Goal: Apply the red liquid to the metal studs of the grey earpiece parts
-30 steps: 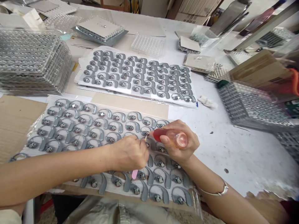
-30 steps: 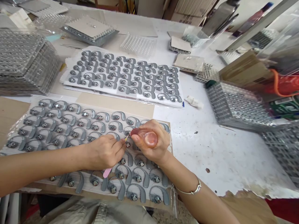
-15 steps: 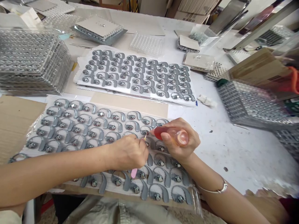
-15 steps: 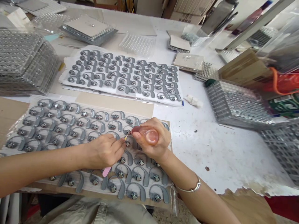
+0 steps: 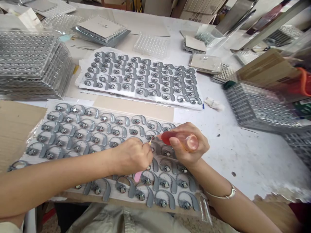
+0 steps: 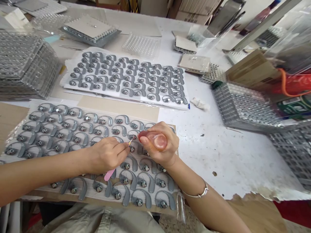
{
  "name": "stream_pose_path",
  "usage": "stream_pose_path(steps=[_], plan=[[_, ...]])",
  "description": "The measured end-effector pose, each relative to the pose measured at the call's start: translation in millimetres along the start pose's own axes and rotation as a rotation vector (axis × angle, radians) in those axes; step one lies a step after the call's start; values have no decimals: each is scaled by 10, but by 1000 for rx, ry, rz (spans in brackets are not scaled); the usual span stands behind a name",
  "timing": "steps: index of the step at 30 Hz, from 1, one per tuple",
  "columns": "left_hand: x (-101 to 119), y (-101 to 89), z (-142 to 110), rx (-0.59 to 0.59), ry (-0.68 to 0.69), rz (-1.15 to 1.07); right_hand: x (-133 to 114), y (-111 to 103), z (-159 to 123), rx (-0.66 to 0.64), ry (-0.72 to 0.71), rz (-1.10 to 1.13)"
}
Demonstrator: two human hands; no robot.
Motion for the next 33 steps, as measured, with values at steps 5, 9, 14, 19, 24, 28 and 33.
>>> stream_pose_path(steps=[5, 9, 14, 19, 24, 28, 33], plan=[[3, 1, 8, -28, 16, -4, 5, 19, -7, -2, 6, 12], [6, 3, 10, -51, 17, -20, 6, 27, -10, -9, 11, 29], [0, 0, 2, -44, 5, -36, -4, 21, -10, -5, -27, 15], [-25, 4, -19, -17, -20, -51, -17, 2, -13, -19, -69, -17], [-62, 19, -38, -13, -60, -76, -22, -14, -24, -17, -95, -66], [-95, 13, -44, -25, -79, -124, -28, -19, -30, -23, -102, -74], [-134, 15, -53, -63, -104, -174, -57, -19, -26, -28, -126, -87]])
Point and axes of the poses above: each hand's wrist, its own z-axis towards the middle knuckle, its own y-axis out of the palm, x = y × z, the point moved 2 cm from there along z, towards the middle knuckle, and after that the axes turned 12 degrees about y, right-handed, at the moved point
